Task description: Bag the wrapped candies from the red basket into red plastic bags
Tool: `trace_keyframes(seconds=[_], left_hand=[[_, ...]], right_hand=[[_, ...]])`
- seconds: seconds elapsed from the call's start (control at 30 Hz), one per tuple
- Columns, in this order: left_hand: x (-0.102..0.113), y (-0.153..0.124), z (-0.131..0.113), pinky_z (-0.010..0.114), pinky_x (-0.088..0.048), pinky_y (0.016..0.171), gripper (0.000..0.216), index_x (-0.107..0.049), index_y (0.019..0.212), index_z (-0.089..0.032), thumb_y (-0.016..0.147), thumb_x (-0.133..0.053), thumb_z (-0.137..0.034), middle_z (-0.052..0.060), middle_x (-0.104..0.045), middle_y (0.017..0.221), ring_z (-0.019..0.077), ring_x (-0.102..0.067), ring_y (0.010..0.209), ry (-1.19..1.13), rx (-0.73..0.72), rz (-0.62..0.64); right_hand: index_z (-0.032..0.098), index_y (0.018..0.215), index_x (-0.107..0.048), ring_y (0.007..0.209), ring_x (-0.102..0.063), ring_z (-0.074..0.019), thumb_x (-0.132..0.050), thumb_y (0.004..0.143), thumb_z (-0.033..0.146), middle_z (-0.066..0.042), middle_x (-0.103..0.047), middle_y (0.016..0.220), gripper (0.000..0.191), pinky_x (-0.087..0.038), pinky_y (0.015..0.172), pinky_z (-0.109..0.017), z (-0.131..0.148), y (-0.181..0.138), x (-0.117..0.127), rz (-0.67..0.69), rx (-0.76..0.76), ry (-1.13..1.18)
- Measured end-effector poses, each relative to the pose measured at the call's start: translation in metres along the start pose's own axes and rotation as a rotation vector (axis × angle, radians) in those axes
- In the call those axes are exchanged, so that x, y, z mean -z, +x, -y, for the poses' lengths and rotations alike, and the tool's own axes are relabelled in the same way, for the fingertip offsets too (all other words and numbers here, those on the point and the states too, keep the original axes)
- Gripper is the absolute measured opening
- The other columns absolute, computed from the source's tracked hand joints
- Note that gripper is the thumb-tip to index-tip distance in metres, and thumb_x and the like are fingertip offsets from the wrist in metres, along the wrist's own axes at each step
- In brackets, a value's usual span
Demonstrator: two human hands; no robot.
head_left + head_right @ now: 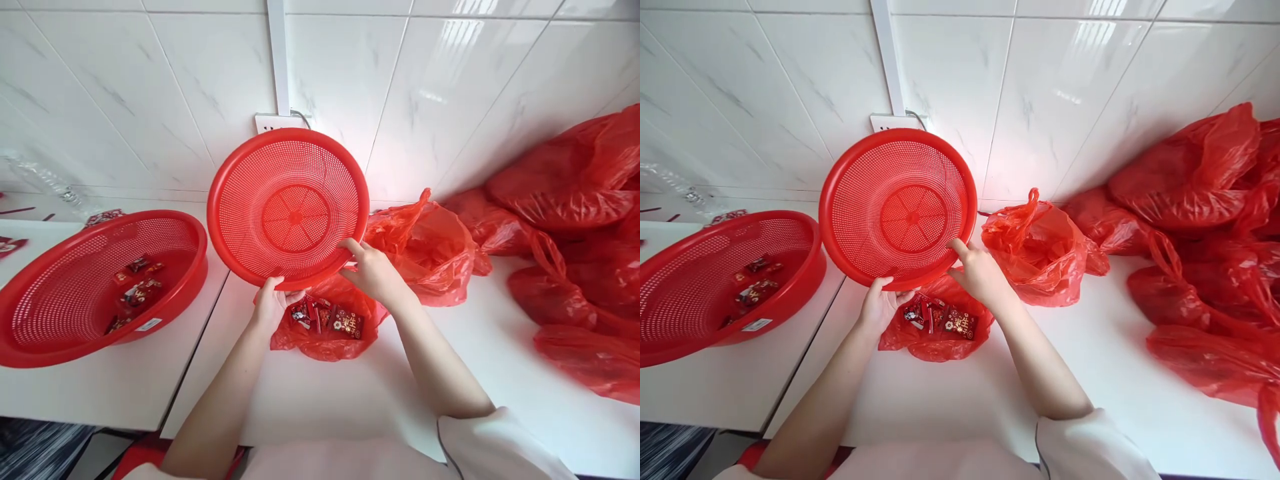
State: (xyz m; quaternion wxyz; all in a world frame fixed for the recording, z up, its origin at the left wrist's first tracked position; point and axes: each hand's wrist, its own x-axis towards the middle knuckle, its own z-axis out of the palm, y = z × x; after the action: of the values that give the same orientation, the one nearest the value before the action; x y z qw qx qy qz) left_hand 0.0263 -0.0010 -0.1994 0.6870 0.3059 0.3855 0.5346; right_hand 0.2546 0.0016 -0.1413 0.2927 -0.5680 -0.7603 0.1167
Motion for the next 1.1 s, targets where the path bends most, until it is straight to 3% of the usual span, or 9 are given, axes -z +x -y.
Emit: trace_keyframes(seconds=[0.13,0.2,0.3,0.4,0.5,0.6,0.7,0.9,1.1], left_hand=[[0.005,-0.003,-0.016,0.041,-0.056,0.085,0.045,-0.062,0.105,-0.01,0.084,-0.055,-0.05,0.017,-0.07,0.105,0.0306,-0.068,0.101,0.189,-0.014,0.209],[0.008,-0.009,-0.03,0.042,-0.056,0.085,0.057,-0.055,0.123,-0.014,0.082,-0.059,-0.054,0.016,-0.07,0.108,0.0302,-0.069,0.099,0.394,-0.154,0.18],[0.014,-0.02,-0.053,0.041,-0.057,0.081,0.083,-0.02,0.151,-0.025,0.084,-0.064,-0.044,0.008,-0.072,0.097,0.0246,-0.073,0.085,0.642,-0.419,-0.148],[0.025,-0.026,-0.071,0.046,-0.058,0.076,0.093,0.011,0.153,-0.022,0.09,-0.054,-0.04,0.006,-0.072,0.083,0.0249,-0.072,0.073,0.748,-0.459,-0.505],[0.043,-0.024,-0.079,0.06,-0.051,0.084,0.091,-0.006,0.153,-0.007,0.086,-0.057,-0.041,0.017,-0.07,0.087,0.0381,-0.068,0.093,1.13,-0.315,-0.793],[0.059,-0.02,-0.082,0.064,-0.047,0.083,0.075,-0.035,0.14,-0.003,0.082,-0.06,-0.044,0.028,-0.066,0.1,0.0478,-0.06,0.105,1.356,-0.196,-0.929],[0.066,-0.02,-0.082,0.059,-0.05,0.079,0.065,-0.042,0.131,-0.007,0.081,-0.06,-0.044,0.024,-0.066,0.097,0.0451,-0.063,0.098,1.317,-0.218,-0.944],[0.067,-0.02,-0.082,0.048,-0.052,0.084,0.043,-0.052,0.113,-0.019,0.077,-0.068,-0.035,0.006,-0.069,0.078,0.0289,-0.067,0.078,1.265,-0.461,-0.966],[0.052,-0.012,-0.065,0.037,-0.052,0.082,0.047,-0.051,0.111,-0.025,0.071,-0.075,-0.029,0.003,-0.073,0.085,0.0218,-0.068,0.077,1.279,-0.49,-0.585]], right_hand=[[0.024,0.103,-0.053,0.082,-0.066,-0.0186,-0.068,0.077,0.024,-0.003,-0.066,0.1,0.03,-0.054,0.077,-0.031,-0.003,0.005,0.001,-0.228,0.032,0.125],[0.025,0.102,-0.052,0.082,-0.067,-0.0171,-0.07,0.076,0.028,-0.001,-0.067,0.099,0.031,-0.054,0.079,-0.031,-0.006,0.006,0.005,-0.342,0.04,0.191],[0.026,0.103,-0.052,0.08,-0.067,-0.0162,-0.071,0.076,0.036,0.0,-0.066,0.102,0.034,-0.056,0.078,-0.031,-0.01,0.005,0.017,-0.491,0.013,0.245],[0.026,0.104,-0.052,0.079,-0.067,-0.0155,-0.071,0.076,0.039,-0.001,-0.065,0.103,0.036,-0.058,0.074,-0.031,-0.014,0.002,0.028,-0.6,-0.016,0.267],[0.025,0.104,-0.052,0.08,-0.067,-0.0157,-0.069,0.077,0.039,-0.003,-0.064,0.103,0.035,-0.058,0.073,-0.03,-0.018,0.001,0.036,-0.69,-0.029,0.25],[0.024,0.108,-0.051,0.083,-0.067,-0.0179,-0.065,0.081,0.039,-0.006,-0.063,0.105,0.034,-0.059,0.073,-0.034,-0.025,0.0,0.041,-0.74,-0.016,0.221],[0.024,0.109,-0.05,0.083,-0.067,-0.0196,-0.064,0.081,0.042,-0.007,-0.063,0.103,0.036,-0.06,0.073,-0.039,-0.032,0.001,0.044,-0.767,-0.015,0.195],[0.025,0.106,-0.052,0.083,-0.068,-0.0201,-0.067,0.079,0.042,-0.007,-0.064,0.103,0.036,-0.06,0.075,-0.039,-0.037,0.0,0.047,-0.757,-0.064,0.216],[0.025,0.103,-0.053,0.085,-0.067,-0.0189,-0.069,0.076,0.039,-0.005,-0.064,0.105,0.035,-0.059,0.077,-0.037,-0.03,0.0,0.047,-0.725,-0.068,0.244]])
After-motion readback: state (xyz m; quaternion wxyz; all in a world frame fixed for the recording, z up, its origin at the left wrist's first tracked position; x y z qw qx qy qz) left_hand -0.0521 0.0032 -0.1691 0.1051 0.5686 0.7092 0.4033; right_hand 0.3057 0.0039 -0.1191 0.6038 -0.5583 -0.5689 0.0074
